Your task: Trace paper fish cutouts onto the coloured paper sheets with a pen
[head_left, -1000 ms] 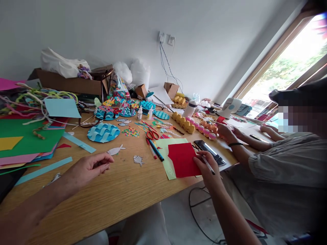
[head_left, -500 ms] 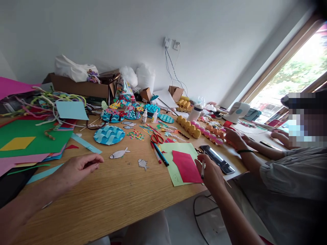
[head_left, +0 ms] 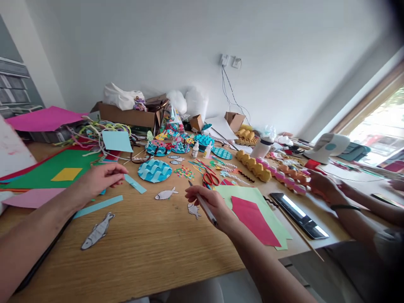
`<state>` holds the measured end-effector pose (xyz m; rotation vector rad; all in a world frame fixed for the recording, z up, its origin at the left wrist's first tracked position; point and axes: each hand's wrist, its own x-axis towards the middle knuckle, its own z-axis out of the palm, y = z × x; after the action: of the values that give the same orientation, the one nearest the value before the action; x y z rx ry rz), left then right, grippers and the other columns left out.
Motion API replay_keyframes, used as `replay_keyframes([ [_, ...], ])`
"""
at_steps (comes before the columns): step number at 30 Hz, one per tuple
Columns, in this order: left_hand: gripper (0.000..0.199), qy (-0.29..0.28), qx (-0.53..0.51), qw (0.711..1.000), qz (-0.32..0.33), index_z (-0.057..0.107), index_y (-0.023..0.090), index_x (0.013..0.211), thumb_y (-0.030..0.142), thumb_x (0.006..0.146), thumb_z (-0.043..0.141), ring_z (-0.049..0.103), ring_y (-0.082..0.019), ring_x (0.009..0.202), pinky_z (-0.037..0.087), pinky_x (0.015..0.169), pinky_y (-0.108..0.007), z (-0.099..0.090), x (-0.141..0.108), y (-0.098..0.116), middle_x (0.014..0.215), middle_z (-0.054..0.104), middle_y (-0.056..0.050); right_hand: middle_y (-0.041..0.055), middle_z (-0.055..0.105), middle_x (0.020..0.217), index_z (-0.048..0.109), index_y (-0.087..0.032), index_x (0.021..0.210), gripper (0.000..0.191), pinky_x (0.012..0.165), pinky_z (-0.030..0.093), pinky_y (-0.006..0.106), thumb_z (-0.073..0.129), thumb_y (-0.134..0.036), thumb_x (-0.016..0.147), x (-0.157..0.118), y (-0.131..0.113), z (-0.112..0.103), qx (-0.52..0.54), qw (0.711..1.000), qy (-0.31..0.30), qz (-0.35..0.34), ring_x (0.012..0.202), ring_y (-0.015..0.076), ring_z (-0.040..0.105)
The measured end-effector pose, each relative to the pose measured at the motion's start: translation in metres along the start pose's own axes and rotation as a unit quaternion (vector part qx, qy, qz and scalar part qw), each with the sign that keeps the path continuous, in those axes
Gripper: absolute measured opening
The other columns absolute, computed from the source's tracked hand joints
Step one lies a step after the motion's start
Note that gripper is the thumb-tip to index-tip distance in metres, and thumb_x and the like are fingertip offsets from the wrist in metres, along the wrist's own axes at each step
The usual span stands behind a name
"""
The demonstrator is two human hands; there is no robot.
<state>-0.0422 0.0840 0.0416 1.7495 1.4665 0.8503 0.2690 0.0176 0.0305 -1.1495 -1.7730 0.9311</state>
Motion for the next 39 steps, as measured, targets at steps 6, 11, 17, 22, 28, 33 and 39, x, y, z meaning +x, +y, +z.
replay_keyframes([
  [6,0.035,-0.114,0.177,0.975,0.07,0.064,0.02,0.086,0.049,0.072,0.048,0.06,-0.022,0.075,0.047,0.066,-0.029,0.005,-0.001,-0.005,0.079,0.066,-0.003,0.0082,0.069,0.094,0.067,-0.018,0.1,0.027,0.071,0.048,0.029,0.055,-0.026,0.076,0.02,0.011,0.004,0.23,0.968,-0.046,0.087,0.081,0.0169,0.065],
  [11,0.033,-0.142,0.225,0.959,0.099,0.064,0.02,0.091,0.041,0.077,0.042,0.061,-0.023,0.078,0.045,0.068,-0.029,0.019,0.004,0.001,0.083,0.068,-0.004,0.0086,0.065,0.108,0.066,-0.018,0.1,0.03,0.073,0.049,0.028,0.051,-0.022,0.074,0.028,0.018,-0.002,0.27,0.956,-0.042,0.104,0.085,0.0161,0.065],
  [17,0.028,-0.191,0.256,0.935,0.153,0.065,0.022,0.094,0.029,0.076,0.044,0.06,-0.021,0.082,0.042,0.07,-0.027,0.052,0.013,0.017,0.093,0.068,-0.003,0.0004,0.062,0.092,0.048,-0.025,0.123,0.053,0.05,0.039,0.019,0.042,-0.011,0.072,0.04,0.023,0.003,0.0,0.994,0.033,0.106,0.054,0.0069,0.054],
  [22,0.027,-0.207,0.28,0.919,0.186,0.064,0.021,0.092,0.025,0.077,0.043,0.058,-0.021,0.085,0.041,0.074,-0.028,0.06,0.025,0.013,0.095,0.066,-0.005,0.0034,0.064,0.075,0.062,-0.016,0.09,0.022,0.057,0.034,0.023,0.048,-0.009,0.075,0.021,0.019,0.002,-0.324,0.94,-0.018,0.109,0.064,0.0133,0.054],
  [28,0.025,-0.22,0.296,0.914,0.171,0.064,0.021,0.091,0.024,0.072,0.047,0.059,-0.021,0.084,0.042,0.071,-0.027,0.063,0.037,0.003,0.092,0.066,-0.004,0.008,0.064,0.093,0.061,-0.015,0.089,0.015,0.065,0.034,0.026,0.06,-0.023,0.076,0.003,0.026,-0.005,-0.382,0.907,-0.066,0.164,0.082,0.0194,0.057],
  [33,0.03,-0.225,0.304,0.914,0.148,0.064,0.021,0.094,0.023,0.069,0.048,0.059,-0.019,0.08,0.041,0.066,-0.025,0.056,0.041,0.005,0.087,0.066,-0.002,0.0079,0.063,0.099,0.062,-0.017,0.094,0.021,0.07,0.035,0.027,0.062,-0.022,0.074,0.003,0.031,-0.004,-0.379,0.907,-0.073,0.168,0.089,0.0212,0.057],
  [39,0.029,-0.243,0.297,0.913,0.141,0.065,0.019,0.092,0.02,0.069,0.047,0.059,-0.017,0.072,0.039,0.059,-0.022,0.049,0.039,0.006,0.079,0.065,-0.001,0.0078,0.065,0.096,0.063,-0.016,0.095,0.02,0.071,0.037,0.026,0.058,-0.019,0.076,0.019,0.017,0.008,-0.361,0.923,-0.071,0.111,0.087,0.0202,0.058],
])
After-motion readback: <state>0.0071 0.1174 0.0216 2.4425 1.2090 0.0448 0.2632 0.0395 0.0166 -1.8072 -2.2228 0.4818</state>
